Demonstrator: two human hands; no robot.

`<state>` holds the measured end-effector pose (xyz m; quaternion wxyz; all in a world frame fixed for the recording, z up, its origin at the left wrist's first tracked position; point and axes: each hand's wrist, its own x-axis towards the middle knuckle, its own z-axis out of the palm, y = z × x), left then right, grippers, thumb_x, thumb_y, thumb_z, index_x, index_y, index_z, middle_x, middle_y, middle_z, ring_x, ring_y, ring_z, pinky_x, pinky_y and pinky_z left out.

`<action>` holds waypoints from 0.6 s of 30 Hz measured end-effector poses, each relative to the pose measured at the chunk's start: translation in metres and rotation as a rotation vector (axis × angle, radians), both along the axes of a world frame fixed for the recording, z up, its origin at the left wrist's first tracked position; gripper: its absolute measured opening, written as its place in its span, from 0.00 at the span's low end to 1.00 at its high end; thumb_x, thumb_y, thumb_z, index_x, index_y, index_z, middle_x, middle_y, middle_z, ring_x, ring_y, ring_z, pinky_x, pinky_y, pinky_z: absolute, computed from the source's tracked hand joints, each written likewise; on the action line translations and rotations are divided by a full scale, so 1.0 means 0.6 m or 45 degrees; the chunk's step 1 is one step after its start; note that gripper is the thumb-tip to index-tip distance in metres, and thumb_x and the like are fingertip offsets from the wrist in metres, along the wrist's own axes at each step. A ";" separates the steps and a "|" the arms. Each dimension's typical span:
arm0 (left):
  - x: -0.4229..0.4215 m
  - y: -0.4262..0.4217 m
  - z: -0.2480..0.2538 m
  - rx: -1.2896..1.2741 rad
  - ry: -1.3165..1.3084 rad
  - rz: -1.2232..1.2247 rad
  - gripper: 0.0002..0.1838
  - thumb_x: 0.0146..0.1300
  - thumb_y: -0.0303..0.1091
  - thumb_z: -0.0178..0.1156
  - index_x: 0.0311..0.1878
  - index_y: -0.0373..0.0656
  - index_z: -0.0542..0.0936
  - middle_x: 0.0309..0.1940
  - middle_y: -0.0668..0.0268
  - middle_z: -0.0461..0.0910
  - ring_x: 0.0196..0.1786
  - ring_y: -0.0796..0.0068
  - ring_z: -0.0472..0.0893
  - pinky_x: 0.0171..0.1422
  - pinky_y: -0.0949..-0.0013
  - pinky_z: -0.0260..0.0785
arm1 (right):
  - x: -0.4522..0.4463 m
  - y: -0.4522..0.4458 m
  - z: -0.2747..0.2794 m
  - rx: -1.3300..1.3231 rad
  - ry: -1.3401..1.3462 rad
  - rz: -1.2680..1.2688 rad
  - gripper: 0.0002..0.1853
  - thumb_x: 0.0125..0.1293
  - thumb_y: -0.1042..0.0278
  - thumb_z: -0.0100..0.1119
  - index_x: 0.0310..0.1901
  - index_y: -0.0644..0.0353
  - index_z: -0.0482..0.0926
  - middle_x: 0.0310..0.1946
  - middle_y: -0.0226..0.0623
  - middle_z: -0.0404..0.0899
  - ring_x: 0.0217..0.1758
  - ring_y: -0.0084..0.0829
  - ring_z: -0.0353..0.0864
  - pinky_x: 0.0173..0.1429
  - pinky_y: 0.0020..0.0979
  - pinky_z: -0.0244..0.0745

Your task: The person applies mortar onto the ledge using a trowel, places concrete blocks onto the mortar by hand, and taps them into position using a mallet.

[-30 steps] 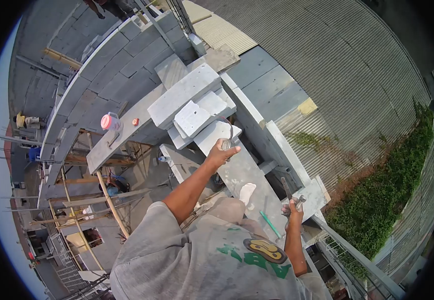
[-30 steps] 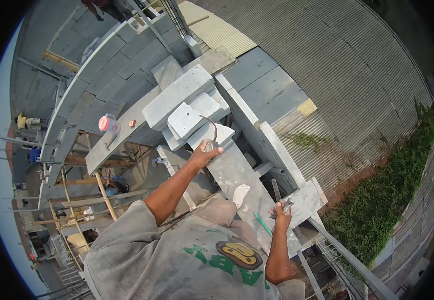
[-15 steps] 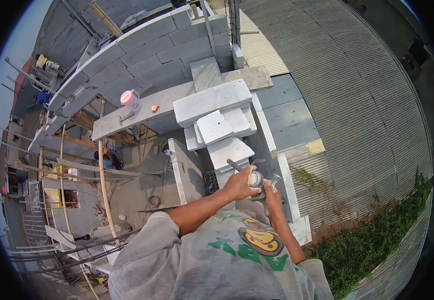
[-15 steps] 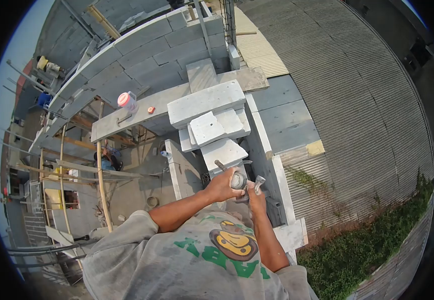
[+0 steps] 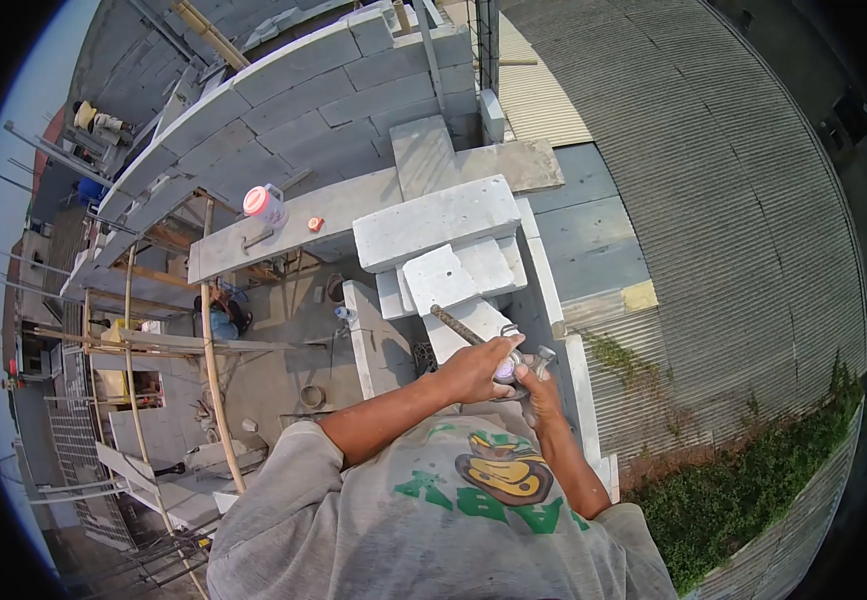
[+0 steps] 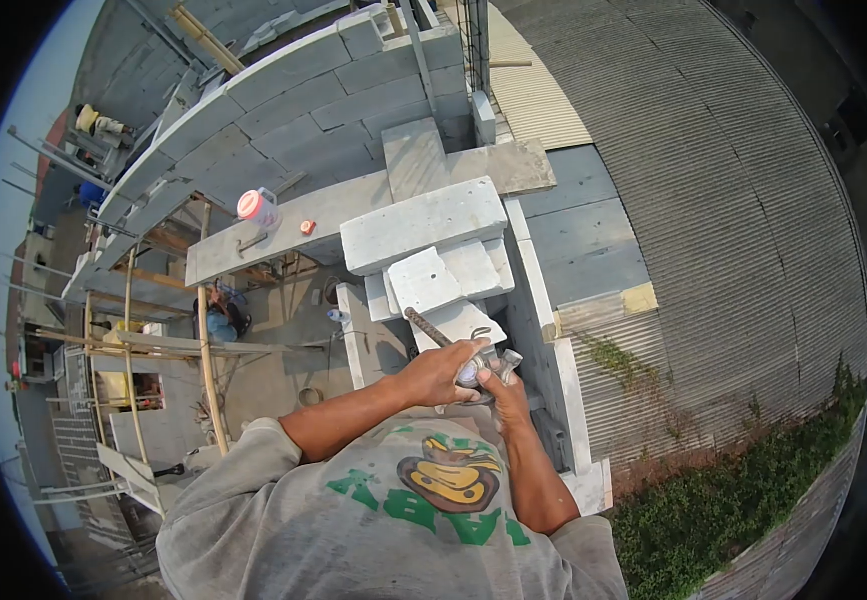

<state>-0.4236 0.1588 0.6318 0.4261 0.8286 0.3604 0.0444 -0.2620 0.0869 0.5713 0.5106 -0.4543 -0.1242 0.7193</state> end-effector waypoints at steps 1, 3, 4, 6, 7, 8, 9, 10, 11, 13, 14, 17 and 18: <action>-0.001 0.017 0.001 0.029 -0.033 0.014 0.51 0.47 0.43 0.72 0.72 0.41 0.54 0.60 0.50 0.68 0.60 0.50 0.72 0.61 0.57 0.69 | 0.000 0.014 0.003 0.001 -0.019 0.002 0.23 0.53 0.57 0.70 0.46 0.58 0.75 0.39 0.33 0.78 0.41 0.26 0.78 0.47 0.30 0.75; -0.005 0.038 0.001 0.072 -0.101 0.052 0.51 0.48 0.43 0.72 0.71 0.41 0.54 0.59 0.51 0.69 0.60 0.51 0.73 0.60 0.57 0.69 | 0.006 0.048 0.031 -0.027 -0.069 0.061 0.22 0.53 0.57 0.70 0.45 0.58 0.75 0.38 0.32 0.78 0.40 0.26 0.78 0.47 0.30 0.74; -0.008 0.040 0.003 0.052 -0.130 0.079 0.51 0.48 0.44 0.72 0.71 0.41 0.55 0.59 0.51 0.69 0.60 0.51 0.73 0.60 0.57 0.69 | 0.003 0.063 0.047 -0.028 -0.092 0.082 0.21 0.53 0.58 0.70 0.45 0.58 0.75 0.37 0.32 0.78 0.40 0.26 0.78 0.46 0.30 0.74; -0.006 0.066 0.013 0.055 -0.198 0.128 0.50 0.48 0.45 0.71 0.71 0.41 0.55 0.59 0.52 0.69 0.60 0.51 0.73 0.60 0.57 0.69 | 0.000 0.084 0.051 -0.030 -0.115 0.014 0.23 0.54 0.59 0.69 0.48 0.59 0.73 0.39 0.33 0.77 0.41 0.26 0.77 0.47 0.30 0.73; -0.004 0.073 0.019 0.044 -0.216 0.162 0.51 0.47 0.46 0.72 0.71 0.42 0.55 0.59 0.52 0.70 0.60 0.51 0.73 0.60 0.58 0.69 | -0.001 0.092 0.059 -0.040 -0.117 -0.013 0.24 0.54 0.59 0.69 0.49 0.59 0.72 0.40 0.33 0.77 0.42 0.27 0.77 0.48 0.30 0.73; -0.002 0.076 0.024 0.035 -0.231 0.196 0.51 0.47 0.46 0.73 0.71 0.43 0.56 0.59 0.52 0.70 0.60 0.51 0.73 0.61 0.58 0.69 | -0.002 0.100 0.064 -0.048 -0.115 -0.039 0.24 0.54 0.59 0.69 0.50 0.59 0.72 0.41 0.33 0.77 0.43 0.27 0.77 0.48 0.30 0.73; -0.001 0.082 0.030 0.031 -0.241 0.225 0.52 0.46 0.46 0.73 0.72 0.43 0.56 0.59 0.52 0.71 0.60 0.51 0.73 0.62 0.58 0.69 | -0.002 0.109 0.062 -0.016 -0.068 -0.028 0.27 0.54 0.58 0.69 0.52 0.60 0.70 0.44 0.35 0.76 0.45 0.27 0.77 0.49 0.30 0.74; -0.001 0.091 0.035 0.032 -0.250 0.250 0.52 0.46 0.46 0.74 0.72 0.44 0.56 0.59 0.52 0.71 0.60 0.51 0.73 0.62 0.58 0.68 | 0.000 0.118 0.065 0.005 -0.069 -0.013 0.27 0.54 0.58 0.70 0.52 0.60 0.70 0.44 0.35 0.77 0.45 0.28 0.77 0.50 0.30 0.74; 0.000 0.098 0.037 0.090 -0.249 0.225 0.53 0.45 0.46 0.74 0.72 0.42 0.55 0.58 0.51 0.72 0.60 0.51 0.74 0.62 0.59 0.68 | 0.002 0.122 0.070 0.020 -0.072 0.000 0.27 0.54 0.58 0.70 0.52 0.61 0.71 0.44 0.35 0.77 0.45 0.28 0.78 0.50 0.30 0.74; 0.000 0.120 0.037 0.273 -0.248 0.141 0.53 0.44 0.44 0.74 0.72 0.41 0.55 0.57 0.50 0.73 0.56 0.49 0.76 0.57 0.57 0.71 | 0.008 0.132 0.068 0.064 -0.180 0.048 0.26 0.54 0.59 0.71 0.51 0.61 0.72 0.42 0.34 0.78 0.44 0.28 0.79 0.49 0.30 0.75; 0.001 0.128 0.036 0.352 -0.251 0.098 0.53 0.44 0.43 0.74 0.71 0.40 0.55 0.56 0.49 0.74 0.53 0.49 0.78 0.55 0.57 0.72 | 0.008 0.136 0.069 0.114 -0.253 0.040 0.25 0.55 0.59 0.70 0.50 0.62 0.74 0.41 0.34 0.79 0.43 0.27 0.79 0.48 0.29 0.75; 0.006 0.165 0.094 0.197 -0.140 0.033 0.55 0.42 0.42 0.75 0.72 0.40 0.53 0.55 0.50 0.75 0.51 0.49 0.79 0.53 0.56 0.73 | 0.002 0.161 0.098 0.130 -0.485 0.014 0.22 0.54 0.61 0.70 0.46 0.63 0.76 0.39 0.34 0.80 0.40 0.25 0.79 0.44 0.26 0.75; 0.006 0.179 0.106 0.128 -0.097 0.011 0.56 0.42 0.42 0.75 0.72 0.40 0.53 0.55 0.50 0.75 0.51 0.49 0.79 0.53 0.56 0.73 | 0.003 0.169 0.103 0.109 -0.425 -0.042 0.22 0.53 0.62 0.70 0.47 0.63 0.76 0.39 0.34 0.80 0.40 0.25 0.79 0.44 0.26 0.75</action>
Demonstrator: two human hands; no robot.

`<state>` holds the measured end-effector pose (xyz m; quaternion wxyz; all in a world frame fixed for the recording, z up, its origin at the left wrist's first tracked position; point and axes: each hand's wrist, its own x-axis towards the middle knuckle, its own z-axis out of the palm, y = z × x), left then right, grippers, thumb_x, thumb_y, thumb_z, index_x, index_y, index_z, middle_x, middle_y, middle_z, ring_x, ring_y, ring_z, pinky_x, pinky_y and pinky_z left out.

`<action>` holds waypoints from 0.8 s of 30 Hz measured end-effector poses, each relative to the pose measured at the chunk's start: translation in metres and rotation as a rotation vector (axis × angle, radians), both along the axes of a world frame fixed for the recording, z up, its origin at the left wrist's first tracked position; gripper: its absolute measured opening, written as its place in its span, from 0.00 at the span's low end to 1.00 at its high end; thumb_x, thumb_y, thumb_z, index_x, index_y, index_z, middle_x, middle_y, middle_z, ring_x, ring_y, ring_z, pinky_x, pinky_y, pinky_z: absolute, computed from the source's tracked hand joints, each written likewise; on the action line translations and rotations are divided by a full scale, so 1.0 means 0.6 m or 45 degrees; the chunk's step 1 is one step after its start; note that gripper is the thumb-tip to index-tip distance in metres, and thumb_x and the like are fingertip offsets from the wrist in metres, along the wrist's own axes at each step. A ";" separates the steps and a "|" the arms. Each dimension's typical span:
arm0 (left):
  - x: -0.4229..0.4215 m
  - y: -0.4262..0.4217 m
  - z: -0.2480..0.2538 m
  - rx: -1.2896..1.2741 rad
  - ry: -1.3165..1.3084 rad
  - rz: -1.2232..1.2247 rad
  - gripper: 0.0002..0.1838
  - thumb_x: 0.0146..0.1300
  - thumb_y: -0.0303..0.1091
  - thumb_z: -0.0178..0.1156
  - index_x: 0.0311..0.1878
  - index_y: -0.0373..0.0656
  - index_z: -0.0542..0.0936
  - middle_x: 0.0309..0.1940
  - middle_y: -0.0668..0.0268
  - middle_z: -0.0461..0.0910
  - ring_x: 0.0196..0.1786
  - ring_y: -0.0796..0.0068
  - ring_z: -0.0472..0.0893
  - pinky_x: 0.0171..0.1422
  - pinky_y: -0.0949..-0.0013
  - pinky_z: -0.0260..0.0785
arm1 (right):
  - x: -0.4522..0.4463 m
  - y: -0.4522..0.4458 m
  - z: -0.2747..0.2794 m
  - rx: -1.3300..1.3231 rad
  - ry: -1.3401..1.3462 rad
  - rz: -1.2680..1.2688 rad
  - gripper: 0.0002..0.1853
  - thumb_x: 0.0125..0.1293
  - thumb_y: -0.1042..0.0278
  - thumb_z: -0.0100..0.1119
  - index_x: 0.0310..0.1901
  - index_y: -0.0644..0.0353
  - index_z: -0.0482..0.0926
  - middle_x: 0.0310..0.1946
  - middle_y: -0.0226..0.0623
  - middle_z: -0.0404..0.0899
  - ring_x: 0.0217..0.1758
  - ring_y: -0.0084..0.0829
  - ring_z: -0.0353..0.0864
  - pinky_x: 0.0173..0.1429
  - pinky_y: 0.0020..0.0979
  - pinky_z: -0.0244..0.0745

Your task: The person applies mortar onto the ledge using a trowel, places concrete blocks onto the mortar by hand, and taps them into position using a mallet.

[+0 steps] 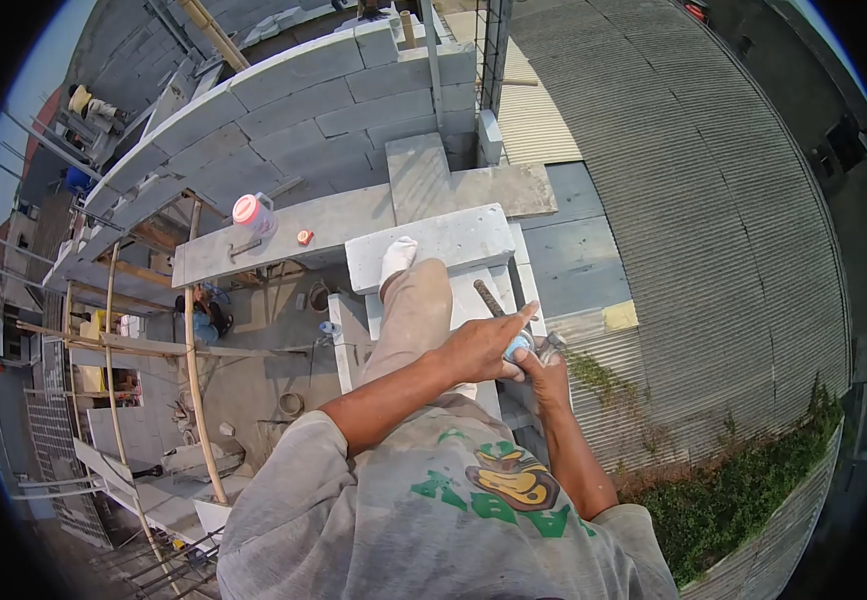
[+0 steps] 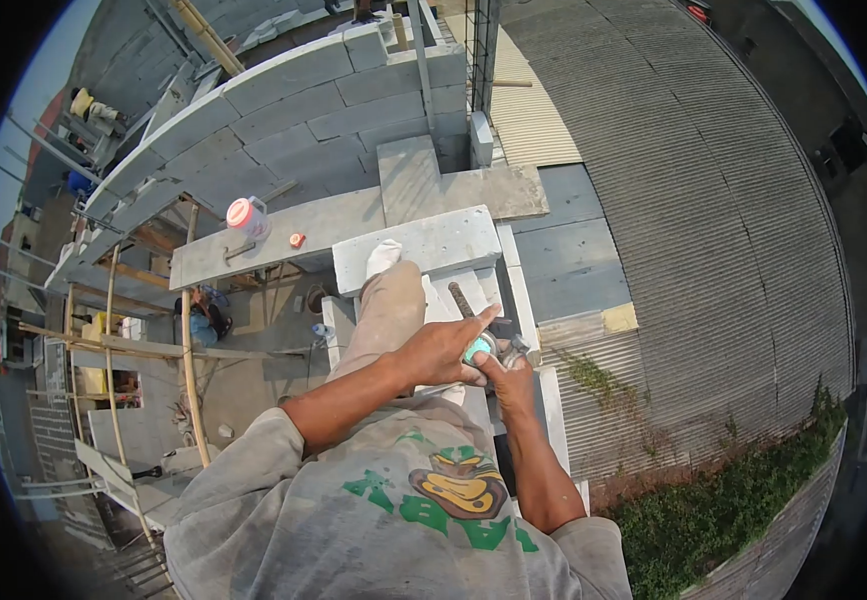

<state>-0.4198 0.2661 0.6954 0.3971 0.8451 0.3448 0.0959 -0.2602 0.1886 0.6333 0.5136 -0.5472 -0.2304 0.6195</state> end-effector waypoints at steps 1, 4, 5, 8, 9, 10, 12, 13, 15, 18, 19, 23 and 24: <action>0.001 0.011 0.000 0.014 -0.043 -0.016 0.56 0.42 0.43 0.75 0.72 0.40 0.53 0.58 0.49 0.73 0.55 0.50 0.77 0.55 0.58 0.73 | -0.001 0.011 0.003 -0.008 0.065 -0.054 0.22 0.53 0.62 0.70 0.47 0.63 0.75 0.38 0.34 0.79 0.40 0.25 0.79 0.44 0.26 0.75; 0.016 0.039 -0.031 0.136 -0.434 0.065 0.55 0.43 0.47 0.74 0.72 0.40 0.54 0.61 0.48 0.70 0.61 0.51 0.73 0.63 0.58 0.67 | 0.001 0.044 -0.007 0.006 0.228 -0.194 0.21 0.52 0.63 0.68 0.45 0.61 0.74 0.38 0.34 0.79 0.39 0.27 0.80 0.43 0.27 0.76; 0.019 0.056 -0.036 0.259 -0.481 0.116 0.50 0.50 0.51 0.70 0.71 0.40 0.56 0.64 0.51 0.68 0.65 0.50 0.69 0.69 0.57 0.61 | 0.006 0.060 -0.005 0.047 0.218 -0.215 0.21 0.52 0.62 0.68 0.45 0.61 0.74 0.38 0.35 0.79 0.39 0.27 0.80 0.43 0.27 0.76; -0.005 0.120 -0.075 0.258 -0.547 0.418 0.44 0.55 0.53 0.66 0.69 0.38 0.61 0.63 0.50 0.68 0.66 0.50 0.67 0.70 0.56 0.58 | 0.009 0.133 0.031 0.043 0.225 -0.201 0.21 0.52 0.60 0.68 0.44 0.60 0.74 0.37 0.35 0.79 0.39 0.28 0.80 0.44 0.30 0.79; -0.024 0.144 -0.084 0.278 -0.491 0.527 0.38 0.59 0.51 0.64 0.64 0.33 0.66 0.60 0.47 0.70 0.64 0.50 0.69 0.69 0.57 0.59 | 0.017 0.161 0.027 0.031 0.190 -0.201 0.21 0.51 0.60 0.68 0.44 0.60 0.74 0.37 0.36 0.79 0.39 0.29 0.81 0.44 0.31 0.79; -0.046 0.169 -0.092 0.216 -0.482 0.618 0.34 0.61 0.49 0.62 0.62 0.33 0.68 0.58 0.46 0.72 0.61 0.50 0.72 0.66 0.58 0.63 | 0.023 0.203 0.024 0.044 0.160 -0.200 0.21 0.51 0.60 0.68 0.44 0.59 0.74 0.37 0.36 0.79 0.39 0.29 0.81 0.44 0.32 0.80; -0.082 0.224 -0.122 0.196 -0.482 0.815 0.30 0.63 0.46 0.61 0.60 0.32 0.70 0.55 0.47 0.74 0.60 0.50 0.73 0.64 0.59 0.65 | 0.022 0.305 0.024 0.108 0.164 -0.113 0.22 0.51 0.58 0.68 0.44 0.59 0.73 0.37 0.37 0.80 0.37 0.30 0.81 0.40 0.33 0.81; -0.096 0.253 -0.128 0.204 -0.464 0.855 0.28 0.63 0.45 0.61 0.59 0.33 0.71 0.55 0.47 0.74 0.59 0.51 0.74 0.63 0.59 0.66 | 0.022 0.362 0.014 0.143 0.164 -0.060 0.24 0.51 0.55 0.68 0.46 0.59 0.73 0.37 0.37 0.80 0.35 0.30 0.82 0.39 0.33 0.81; -0.120 0.305 -0.142 0.203 -0.429 0.945 0.25 0.63 0.42 0.61 0.58 0.35 0.72 0.54 0.48 0.75 0.59 0.51 0.74 0.62 0.60 0.67 | -0.008 0.484 0.007 0.216 0.172 -0.018 0.26 0.52 0.53 0.68 0.47 0.60 0.74 0.36 0.38 0.81 0.32 0.30 0.82 0.37 0.34 0.82; -0.121 0.374 -0.167 0.083 -0.507 0.994 0.22 0.64 0.40 0.60 0.57 0.37 0.74 0.53 0.51 0.76 0.56 0.55 0.77 0.59 0.63 0.69 | -0.077 0.695 0.001 0.313 0.265 0.075 0.25 0.55 0.52 0.66 0.48 0.59 0.75 0.36 0.37 0.82 0.29 0.31 0.81 0.40 0.37 0.81; -0.117 0.398 -0.165 0.078 -0.523 0.992 0.22 0.64 0.40 0.60 0.57 0.37 0.74 0.53 0.51 0.76 0.55 0.56 0.78 0.59 0.63 0.69 | -0.104 0.766 -0.001 0.337 0.323 0.095 0.24 0.55 0.53 0.65 0.49 0.59 0.75 0.38 0.38 0.82 0.31 0.31 0.81 0.41 0.37 0.80; -0.094 0.494 -0.179 -0.046 -0.602 0.869 0.20 0.64 0.38 0.60 0.56 0.39 0.74 0.53 0.53 0.76 0.57 0.56 0.76 0.61 0.63 0.68 | -0.213 1.019 0.016 0.410 0.561 0.120 0.23 0.57 0.56 0.66 0.51 0.59 0.75 0.43 0.41 0.80 0.40 0.35 0.79 0.41 0.35 0.77; -0.096 0.521 -0.182 -0.100 -0.581 0.835 0.20 0.65 0.38 0.59 0.56 0.39 0.74 0.53 0.53 0.75 0.58 0.55 0.75 0.61 0.62 0.68 | -0.236 1.077 0.025 0.420 0.615 0.147 0.23 0.57 0.57 0.66 0.51 0.60 0.75 0.44 0.41 0.80 0.43 0.36 0.79 0.41 0.34 0.76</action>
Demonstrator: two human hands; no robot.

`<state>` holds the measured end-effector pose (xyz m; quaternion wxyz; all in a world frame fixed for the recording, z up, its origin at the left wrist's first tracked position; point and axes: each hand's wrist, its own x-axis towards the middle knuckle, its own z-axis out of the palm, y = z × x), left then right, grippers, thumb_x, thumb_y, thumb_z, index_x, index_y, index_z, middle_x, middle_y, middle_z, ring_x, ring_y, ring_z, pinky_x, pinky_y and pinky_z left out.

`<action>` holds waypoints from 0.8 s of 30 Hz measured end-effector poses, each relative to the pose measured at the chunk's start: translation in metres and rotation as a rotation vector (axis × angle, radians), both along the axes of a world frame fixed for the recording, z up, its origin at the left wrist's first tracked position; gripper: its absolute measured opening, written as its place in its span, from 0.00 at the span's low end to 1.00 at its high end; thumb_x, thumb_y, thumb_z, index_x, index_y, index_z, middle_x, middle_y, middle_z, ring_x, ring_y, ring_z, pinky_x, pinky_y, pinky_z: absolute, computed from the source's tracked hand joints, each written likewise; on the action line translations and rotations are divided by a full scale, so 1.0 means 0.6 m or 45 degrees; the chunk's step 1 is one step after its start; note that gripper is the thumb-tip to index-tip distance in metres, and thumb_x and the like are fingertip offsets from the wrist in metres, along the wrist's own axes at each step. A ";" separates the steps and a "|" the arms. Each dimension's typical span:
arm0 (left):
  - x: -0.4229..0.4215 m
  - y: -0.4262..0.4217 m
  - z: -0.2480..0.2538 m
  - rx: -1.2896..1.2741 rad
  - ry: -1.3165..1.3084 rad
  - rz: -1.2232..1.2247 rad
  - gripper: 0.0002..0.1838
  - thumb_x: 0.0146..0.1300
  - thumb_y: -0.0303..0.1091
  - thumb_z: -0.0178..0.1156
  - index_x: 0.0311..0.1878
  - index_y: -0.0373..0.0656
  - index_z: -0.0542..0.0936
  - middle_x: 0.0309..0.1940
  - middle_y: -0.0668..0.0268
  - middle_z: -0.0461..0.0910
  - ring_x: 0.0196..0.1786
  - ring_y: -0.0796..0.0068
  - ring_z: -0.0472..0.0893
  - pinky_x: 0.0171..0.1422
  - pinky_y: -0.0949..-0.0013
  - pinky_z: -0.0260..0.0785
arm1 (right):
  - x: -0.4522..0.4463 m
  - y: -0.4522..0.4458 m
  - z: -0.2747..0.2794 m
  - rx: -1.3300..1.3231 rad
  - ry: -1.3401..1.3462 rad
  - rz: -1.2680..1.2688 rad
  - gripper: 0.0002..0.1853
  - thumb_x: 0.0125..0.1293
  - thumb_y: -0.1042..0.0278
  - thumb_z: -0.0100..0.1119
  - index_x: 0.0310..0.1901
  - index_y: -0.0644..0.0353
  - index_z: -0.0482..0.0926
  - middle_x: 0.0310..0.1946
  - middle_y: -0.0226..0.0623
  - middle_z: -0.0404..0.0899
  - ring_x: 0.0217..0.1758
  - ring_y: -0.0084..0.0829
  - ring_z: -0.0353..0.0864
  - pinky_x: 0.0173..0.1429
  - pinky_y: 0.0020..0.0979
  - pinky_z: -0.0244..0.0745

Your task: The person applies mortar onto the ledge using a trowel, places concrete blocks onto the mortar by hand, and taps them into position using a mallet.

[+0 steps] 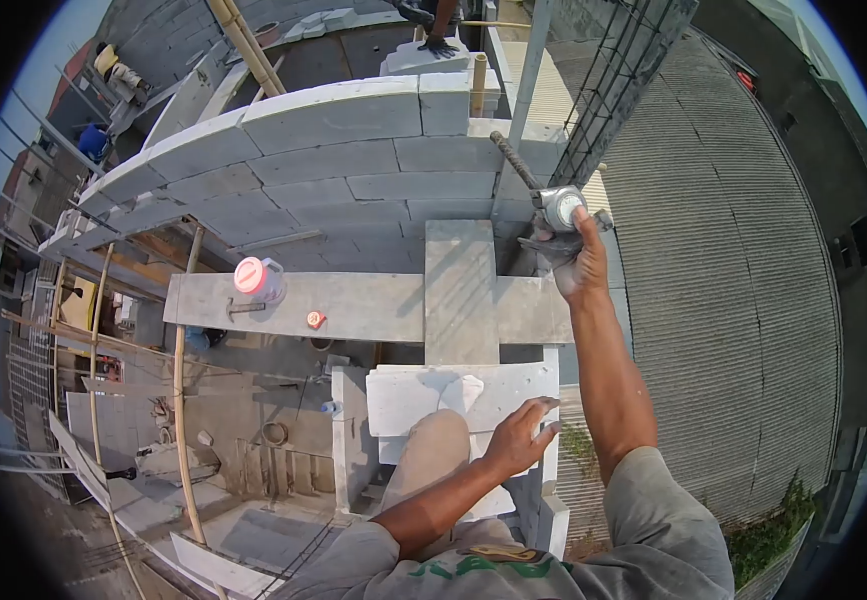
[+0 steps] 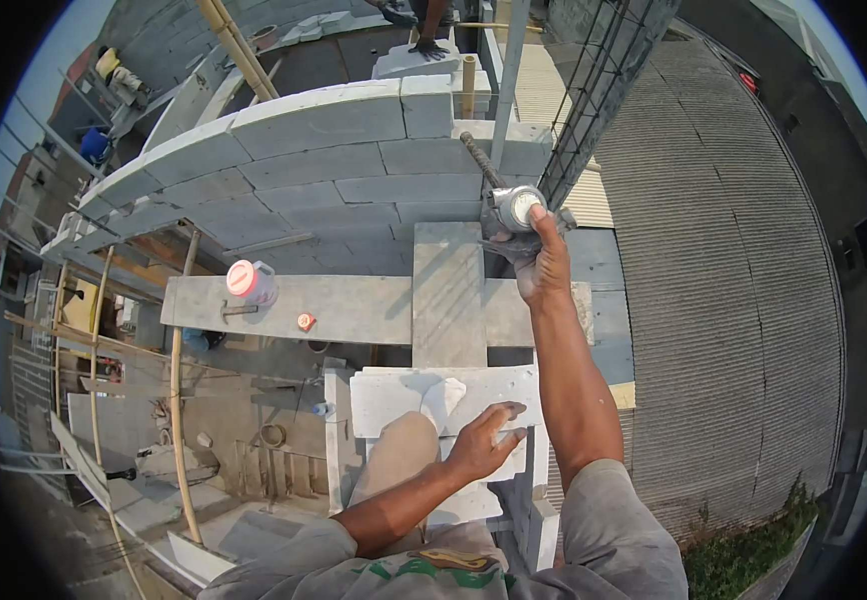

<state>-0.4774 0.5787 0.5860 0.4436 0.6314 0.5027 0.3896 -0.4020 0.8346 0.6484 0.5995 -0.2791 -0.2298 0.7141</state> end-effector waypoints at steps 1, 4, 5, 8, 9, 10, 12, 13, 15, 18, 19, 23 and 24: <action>-0.003 0.020 -0.027 -0.025 0.034 -0.018 0.21 0.65 0.39 0.59 0.57 0.39 0.73 0.54 0.52 0.75 0.58 0.54 0.75 0.61 0.61 0.68 | -0.023 0.057 0.006 0.033 0.022 0.004 0.23 0.57 0.57 0.66 0.51 0.60 0.75 0.42 0.42 0.80 0.42 0.37 0.79 0.41 0.34 0.77; -0.022 0.064 -0.106 -0.358 0.341 0.038 0.24 0.64 0.43 0.58 0.59 0.40 0.72 0.55 0.53 0.75 0.58 0.53 0.75 0.61 0.59 0.68 | -0.082 0.215 0.010 0.102 0.048 -0.015 0.22 0.58 0.57 0.66 0.50 0.61 0.74 0.39 0.43 0.81 0.39 0.39 0.81 0.41 0.34 0.78; -0.028 0.086 -0.101 -0.447 0.442 0.039 0.26 0.63 0.43 0.58 0.61 0.40 0.70 0.54 0.51 0.74 0.55 0.51 0.76 0.58 0.55 0.70 | -0.097 0.261 0.014 0.154 0.022 0.039 0.22 0.58 0.58 0.66 0.50 0.61 0.74 0.39 0.43 0.81 0.39 0.38 0.81 0.41 0.33 0.78; -0.031 0.143 -0.117 -0.425 0.214 -0.043 0.26 0.64 0.45 0.57 0.60 0.39 0.70 0.53 0.51 0.75 0.55 0.52 0.76 0.57 0.55 0.70 | -0.161 0.398 0.027 0.245 0.024 0.042 0.23 0.57 0.58 0.67 0.49 0.62 0.74 0.40 0.44 0.81 0.37 0.36 0.81 0.40 0.31 0.80; -0.030 0.149 -0.126 -0.473 0.181 -0.045 0.26 0.64 0.46 0.57 0.60 0.39 0.71 0.52 0.50 0.75 0.55 0.52 0.76 0.57 0.55 0.70 | -0.180 0.444 0.030 0.280 -0.013 0.046 0.23 0.56 0.57 0.67 0.49 0.62 0.74 0.40 0.45 0.81 0.36 0.35 0.81 0.40 0.31 0.80; -0.032 0.155 -0.131 -0.499 0.210 -0.050 0.26 0.64 0.47 0.57 0.59 0.39 0.71 0.52 0.51 0.75 0.54 0.51 0.77 0.56 0.55 0.70 | -0.201 0.484 0.035 0.310 -0.045 0.046 0.24 0.56 0.56 0.68 0.49 0.62 0.74 0.40 0.45 0.81 0.36 0.35 0.81 0.40 0.31 0.81; -0.041 0.173 -0.137 -0.537 0.224 -0.024 0.26 0.64 0.47 0.57 0.59 0.38 0.71 0.51 0.50 0.76 0.54 0.50 0.77 0.56 0.56 0.70 | -0.236 0.552 0.045 0.359 -0.158 0.088 0.26 0.54 0.54 0.69 0.49 0.61 0.75 0.37 0.45 0.81 0.33 0.34 0.82 0.41 0.32 0.82; -0.045 0.179 -0.141 -0.549 0.195 0.002 0.27 0.64 0.47 0.57 0.59 0.38 0.71 0.50 0.49 0.76 0.54 0.50 0.77 0.56 0.56 0.70 | -0.258 0.587 0.049 0.376 -0.180 0.068 0.26 0.54 0.54 0.69 0.49 0.61 0.75 0.37 0.45 0.82 0.33 0.34 0.82 0.42 0.32 0.82; -0.049 0.198 -0.149 -0.561 0.134 0.057 0.27 0.64 0.48 0.57 0.58 0.37 0.72 0.50 0.49 0.77 0.54 0.50 0.77 0.56 0.56 0.70 | -0.285 0.630 0.063 0.432 -0.166 0.125 0.26 0.54 0.54 0.69 0.50 0.62 0.74 0.38 0.44 0.81 0.34 0.35 0.83 0.43 0.34 0.82; -0.064 0.222 -0.154 -0.590 0.092 0.121 0.27 0.64 0.48 0.57 0.57 0.36 0.72 0.50 0.47 0.77 0.54 0.50 0.77 0.57 0.56 0.70 | -0.337 0.692 0.074 0.400 -0.193 0.075 0.26 0.54 0.55 0.69 0.50 0.62 0.74 0.39 0.44 0.81 0.35 0.36 0.83 0.43 0.37 0.82; -0.068 0.229 -0.157 -0.604 0.091 0.143 0.27 0.64 0.48 0.57 0.57 0.36 0.72 0.50 0.47 0.77 0.54 0.50 0.77 0.57 0.56 0.70 | -0.351 0.708 0.077 0.373 -0.201 0.057 0.26 0.54 0.55 0.69 0.50 0.62 0.74 0.39 0.45 0.81 0.36 0.37 0.83 0.43 0.37 0.82; -0.084 0.253 -0.168 -0.632 0.094 0.235 0.26 0.63 0.47 0.58 0.56 0.36 0.73 0.50 0.46 0.77 0.54 0.50 0.77 0.56 0.57 0.70 | -0.402 0.753 0.081 0.227 -0.224 -0.043 0.26 0.55 0.56 0.69 0.51 0.62 0.73 0.41 0.45 0.80 0.37 0.39 0.83 0.43 0.41 0.82; -0.085 0.254 -0.167 -0.633 0.092 0.253 0.26 0.63 0.47 0.59 0.56 0.36 0.73 0.50 0.46 0.77 0.54 0.50 0.77 0.56 0.57 0.70 | -0.412 0.763 0.081 0.190 -0.236 -0.071 0.26 0.55 0.56 0.69 0.51 0.62 0.73 0.41 0.45 0.80 0.37 0.39 0.83 0.43 0.42 0.82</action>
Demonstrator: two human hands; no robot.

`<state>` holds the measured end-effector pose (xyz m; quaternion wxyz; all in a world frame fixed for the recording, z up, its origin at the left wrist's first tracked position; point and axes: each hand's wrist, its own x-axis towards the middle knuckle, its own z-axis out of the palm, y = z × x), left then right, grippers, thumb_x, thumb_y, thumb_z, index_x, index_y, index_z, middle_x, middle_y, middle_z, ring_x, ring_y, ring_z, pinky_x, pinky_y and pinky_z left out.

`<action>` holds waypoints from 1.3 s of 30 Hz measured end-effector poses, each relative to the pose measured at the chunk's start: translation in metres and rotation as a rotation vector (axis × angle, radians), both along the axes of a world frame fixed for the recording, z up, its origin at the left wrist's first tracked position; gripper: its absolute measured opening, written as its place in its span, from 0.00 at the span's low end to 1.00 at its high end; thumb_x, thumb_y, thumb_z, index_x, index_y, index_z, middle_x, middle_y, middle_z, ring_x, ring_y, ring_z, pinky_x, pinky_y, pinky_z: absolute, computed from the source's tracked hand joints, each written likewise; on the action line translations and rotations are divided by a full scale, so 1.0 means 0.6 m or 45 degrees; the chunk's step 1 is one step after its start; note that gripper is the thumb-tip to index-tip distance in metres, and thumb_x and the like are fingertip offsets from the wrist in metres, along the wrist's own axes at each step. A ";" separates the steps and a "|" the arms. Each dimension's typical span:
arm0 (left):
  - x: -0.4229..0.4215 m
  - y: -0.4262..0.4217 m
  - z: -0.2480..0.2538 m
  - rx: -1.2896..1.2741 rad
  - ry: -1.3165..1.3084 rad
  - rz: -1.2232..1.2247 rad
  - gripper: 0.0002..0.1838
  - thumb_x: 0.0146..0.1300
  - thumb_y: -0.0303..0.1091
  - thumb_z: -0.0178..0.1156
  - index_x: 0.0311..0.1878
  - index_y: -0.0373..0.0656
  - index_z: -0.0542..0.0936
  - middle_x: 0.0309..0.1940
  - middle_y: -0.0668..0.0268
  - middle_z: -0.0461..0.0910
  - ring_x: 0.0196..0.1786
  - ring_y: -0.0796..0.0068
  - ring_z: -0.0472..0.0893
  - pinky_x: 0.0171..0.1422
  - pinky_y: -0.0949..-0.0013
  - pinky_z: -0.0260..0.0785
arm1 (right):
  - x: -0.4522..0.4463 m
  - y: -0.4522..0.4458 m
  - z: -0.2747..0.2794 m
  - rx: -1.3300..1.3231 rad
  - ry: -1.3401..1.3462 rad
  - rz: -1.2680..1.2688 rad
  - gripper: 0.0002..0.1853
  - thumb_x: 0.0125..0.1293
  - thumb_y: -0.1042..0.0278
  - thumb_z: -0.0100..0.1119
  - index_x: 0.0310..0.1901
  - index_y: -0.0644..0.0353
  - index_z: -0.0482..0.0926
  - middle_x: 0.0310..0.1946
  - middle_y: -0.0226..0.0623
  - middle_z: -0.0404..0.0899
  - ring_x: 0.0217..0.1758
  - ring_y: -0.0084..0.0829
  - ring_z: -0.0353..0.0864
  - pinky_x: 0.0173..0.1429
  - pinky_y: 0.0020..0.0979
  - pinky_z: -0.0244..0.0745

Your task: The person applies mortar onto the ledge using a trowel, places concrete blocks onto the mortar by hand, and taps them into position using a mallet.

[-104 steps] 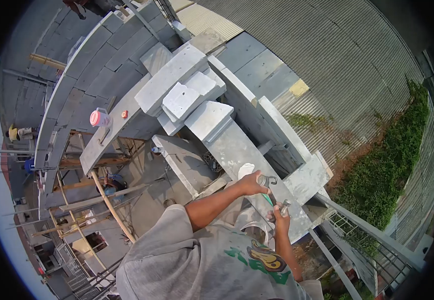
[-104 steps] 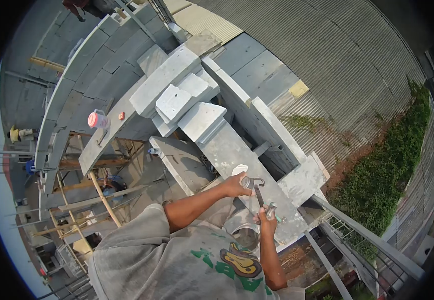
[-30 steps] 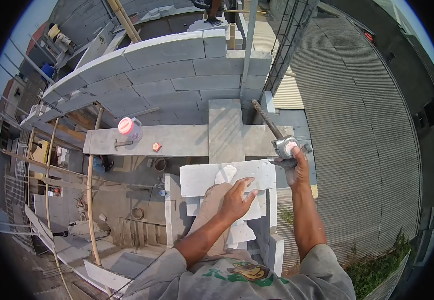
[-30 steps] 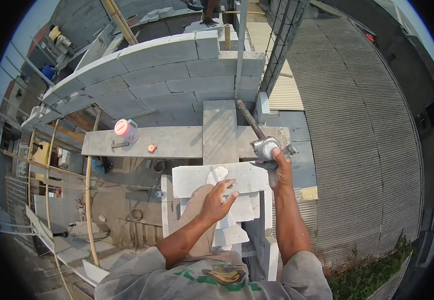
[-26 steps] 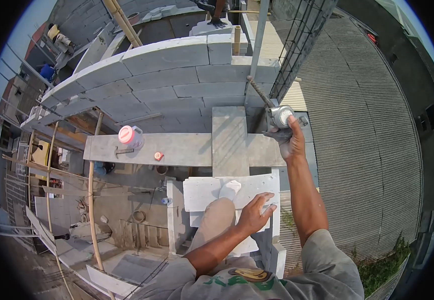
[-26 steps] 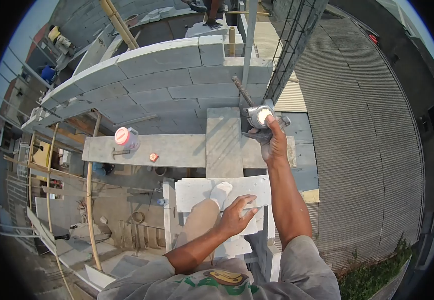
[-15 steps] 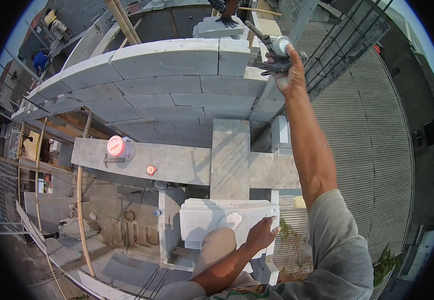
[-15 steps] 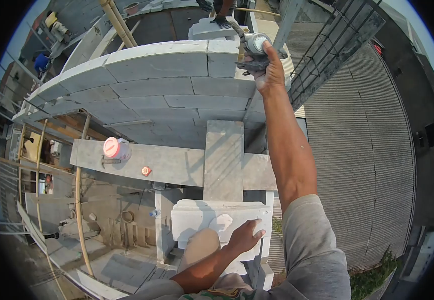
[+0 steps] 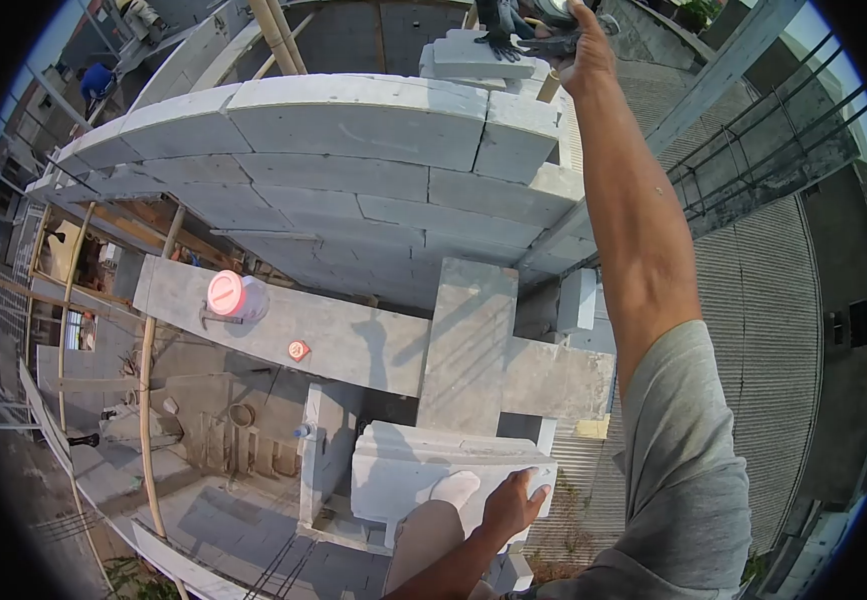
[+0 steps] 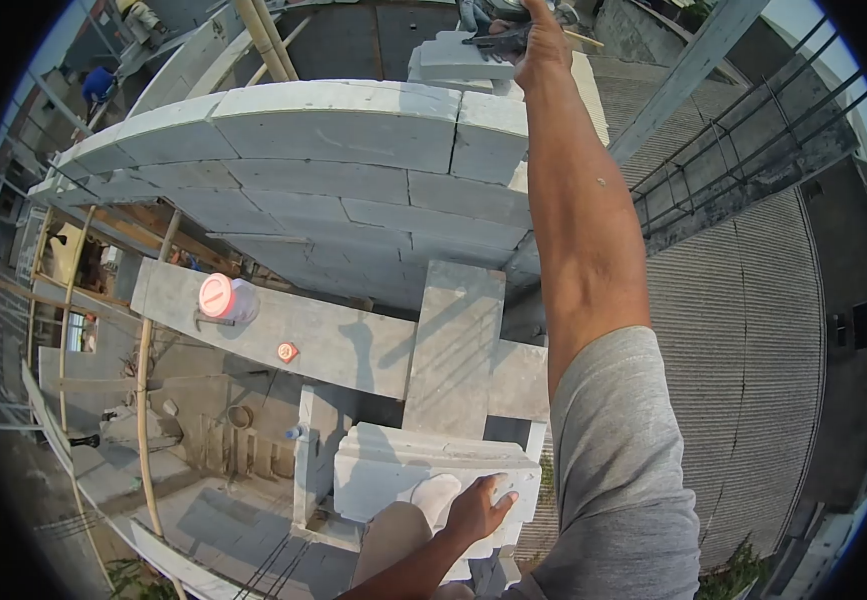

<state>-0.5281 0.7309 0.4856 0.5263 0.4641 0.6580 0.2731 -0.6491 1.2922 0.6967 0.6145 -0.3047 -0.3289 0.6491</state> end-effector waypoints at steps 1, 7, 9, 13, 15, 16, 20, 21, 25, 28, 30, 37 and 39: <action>0.000 0.001 0.000 0.007 -0.018 0.019 0.25 0.63 0.47 0.59 0.56 0.36 0.73 0.50 0.46 0.77 0.54 0.50 0.77 0.56 0.58 0.71 | -0.011 0.009 0.001 -0.024 -0.005 -0.035 0.26 0.55 0.57 0.69 0.51 0.62 0.73 0.42 0.45 0.80 0.37 0.40 0.83 0.43 0.43 0.82; -0.016 0.013 -0.013 -0.067 -0.048 0.061 0.27 0.62 0.49 0.59 0.57 0.38 0.74 0.52 0.49 0.77 0.55 0.51 0.77 0.57 0.59 0.70 | -0.054 0.042 -0.008 -0.121 -0.054 -0.205 0.26 0.56 0.58 0.69 0.52 0.62 0.72 0.44 0.45 0.79 0.39 0.43 0.82 0.43 0.48 0.82; -0.017 0.014 -0.019 0.001 -0.017 0.098 0.24 0.63 0.47 0.59 0.55 0.38 0.74 0.49 0.49 0.78 0.52 0.51 0.78 0.54 0.58 0.71 | -0.058 0.047 -0.012 -0.122 -0.069 -0.240 0.26 0.56 0.58 0.68 0.53 0.62 0.72 0.45 0.46 0.79 0.40 0.44 0.82 0.43 0.50 0.82; -0.017 0.018 -0.025 0.014 -0.007 0.102 0.25 0.63 0.47 0.59 0.55 0.38 0.74 0.48 0.49 0.78 0.52 0.50 0.78 0.54 0.58 0.71 | -0.055 0.042 -0.019 -0.187 -0.080 -0.153 0.27 0.57 0.59 0.68 0.54 0.63 0.71 0.47 0.47 0.77 0.43 0.46 0.82 0.45 0.52 0.82; -0.014 0.019 -0.020 -0.003 -0.041 0.107 0.25 0.63 0.47 0.59 0.55 0.38 0.74 0.48 0.48 0.78 0.52 0.50 0.78 0.55 0.58 0.71 | -0.059 0.053 -0.020 -0.187 -0.126 -0.149 0.27 0.58 0.57 0.67 0.54 0.64 0.71 0.47 0.47 0.77 0.43 0.46 0.82 0.45 0.50 0.81; -0.015 0.019 -0.017 -0.055 -0.054 0.097 0.25 0.63 0.48 0.59 0.55 0.38 0.74 0.50 0.48 0.78 0.53 0.51 0.78 0.55 0.58 0.71 | -0.058 0.055 -0.024 -0.181 -0.157 -0.137 0.27 0.58 0.56 0.67 0.54 0.64 0.71 0.47 0.47 0.77 0.43 0.45 0.82 0.46 0.50 0.81; -0.009 0.020 -0.013 -0.099 -0.101 0.096 0.27 0.63 0.50 0.59 0.56 0.39 0.75 0.52 0.49 0.78 0.54 0.51 0.78 0.56 0.59 0.71 | -0.044 0.054 -0.033 -0.130 -0.327 -0.067 0.28 0.58 0.54 0.66 0.54 0.64 0.71 0.48 0.48 0.77 0.43 0.45 0.82 0.46 0.49 0.81; -0.004 0.017 -0.014 -0.069 -0.108 0.109 0.26 0.63 0.50 0.59 0.56 0.39 0.75 0.52 0.49 0.78 0.53 0.51 0.79 0.55 0.59 0.71 | -0.038 0.052 -0.037 -0.114 -0.381 -0.046 0.28 0.58 0.54 0.66 0.54 0.64 0.71 0.48 0.48 0.77 0.43 0.45 0.82 0.46 0.48 0.81; 0.010 0.010 -0.017 -0.065 -0.118 0.047 0.26 0.63 0.50 0.59 0.56 0.39 0.74 0.51 0.49 0.78 0.51 0.52 0.80 0.54 0.59 0.72 | -0.010 0.043 -0.049 -0.020 -0.614 0.003 0.28 0.59 0.52 0.65 0.54 0.65 0.71 0.48 0.48 0.77 0.43 0.44 0.82 0.46 0.47 0.81; 0.016 0.004 -0.016 -0.134 -0.132 0.017 0.26 0.63 0.49 0.59 0.56 0.38 0.74 0.50 0.48 0.78 0.49 0.52 0.80 0.53 0.59 0.72 | 0.012 0.026 -0.073 0.053 -0.801 0.047 0.29 0.59 0.51 0.64 0.54 0.65 0.72 0.48 0.48 0.77 0.43 0.44 0.82 0.46 0.46 0.80; 0.019 0.013 -0.003 -0.229 -0.194 0.017 0.25 0.64 0.47 0.59 0.56 0.35 0.73 0.49 0.46 0.78 0.52 0.50 0.79 0.55 0.57 0.71 | 0.028 0.016 -0.092 0.111 -0.927 0.077 0.29 0.60 0.50 0.63 0.54 0.65 0.72 0.48 0.48 0.77 0.43 0.44 0.82 0.46 0.45 0.80; 0.075 -0.001 0.016 -0.180 -0.241 0.012 0.26 0.63 0.49 0.59 0.55 0.36 0.74 0.49 0.49 0.79 0.52 0.53 0.79 0.56 0.60 0.70 | 0.157 -0.104 -0.245 0.233 -1.359 0.255 0.31 0.60 0.47 0.62 0.55 0.66 0.72 0.48 0.49 0.77 0.43 0.43 0.82 0.46 0.42 0.80; 0.091 -0.014 0.035 -0.199 -0.250 -0.076 0.26 0.63 0.49 0.58 0.55 0.36 0.74 0.50 0.51 0.79 0.52 0.53 0.79 0.56 0.60 0.70 | 0.220 -0.186 -0.314 0.082 -1.439 0.334 0.31 0.61 0.46 0.61 0.55 0.66 0.72 0.48 0.49 0.77 0.43 0.43 0.82 0.46 0.41 0.79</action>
